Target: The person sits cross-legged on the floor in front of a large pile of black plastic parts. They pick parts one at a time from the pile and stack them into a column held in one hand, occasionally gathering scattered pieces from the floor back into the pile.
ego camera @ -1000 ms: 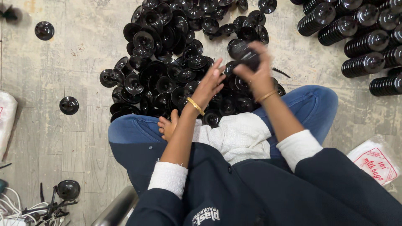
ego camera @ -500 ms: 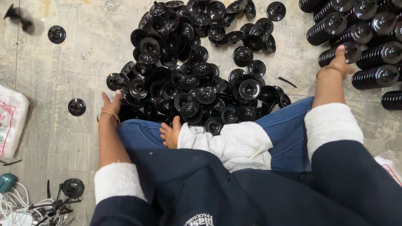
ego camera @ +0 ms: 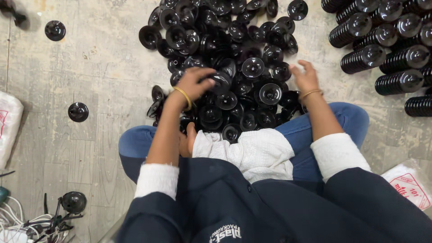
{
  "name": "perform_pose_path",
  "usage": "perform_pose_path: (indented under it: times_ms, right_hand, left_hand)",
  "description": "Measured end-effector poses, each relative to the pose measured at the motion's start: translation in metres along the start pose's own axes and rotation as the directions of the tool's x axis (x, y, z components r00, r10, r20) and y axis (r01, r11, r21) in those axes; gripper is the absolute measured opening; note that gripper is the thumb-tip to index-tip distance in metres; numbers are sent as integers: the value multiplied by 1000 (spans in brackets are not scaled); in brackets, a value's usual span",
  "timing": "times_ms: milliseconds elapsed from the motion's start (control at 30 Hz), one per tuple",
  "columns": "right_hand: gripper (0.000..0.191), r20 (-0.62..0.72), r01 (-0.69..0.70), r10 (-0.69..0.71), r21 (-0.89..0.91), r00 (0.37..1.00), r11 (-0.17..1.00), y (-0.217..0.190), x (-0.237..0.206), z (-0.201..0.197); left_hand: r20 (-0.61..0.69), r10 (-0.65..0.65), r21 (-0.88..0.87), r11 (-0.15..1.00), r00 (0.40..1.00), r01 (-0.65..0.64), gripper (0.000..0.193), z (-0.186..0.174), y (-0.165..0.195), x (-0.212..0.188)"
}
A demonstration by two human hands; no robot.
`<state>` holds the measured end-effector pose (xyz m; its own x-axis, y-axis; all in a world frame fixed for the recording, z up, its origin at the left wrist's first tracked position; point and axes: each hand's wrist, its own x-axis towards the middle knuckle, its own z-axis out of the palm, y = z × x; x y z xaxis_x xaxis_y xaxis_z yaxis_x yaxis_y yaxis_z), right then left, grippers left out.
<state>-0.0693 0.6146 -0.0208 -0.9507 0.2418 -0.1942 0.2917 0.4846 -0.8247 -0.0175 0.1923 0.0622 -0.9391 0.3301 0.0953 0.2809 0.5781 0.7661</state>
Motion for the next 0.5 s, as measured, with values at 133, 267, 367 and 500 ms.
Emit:
perform_pose_path:
  times_ms: [133,267,367,500]
  right_hand:
    - [56,116,331,-313,-208,943,920,0,-25,31]
    - [58,232,456,-398,-323,888,829,-3,-34,40]
    - [55,251,452,-381,-383,890,805,-4,-35,41]
    - [52,232,451,-388,-386,892,805,1,-34,41]
  left_hand:
    - [309,-57,-411,892,949,187,48,-21,5,-31]
    - [-231,-434,-173,899,870,403,47,-91,-88,-79]
    - [-761,-376,178,663,529,727,50,-149,-157,-150]
    - [-689,-637,-6,483,346,876,50,-160,-193,-196]
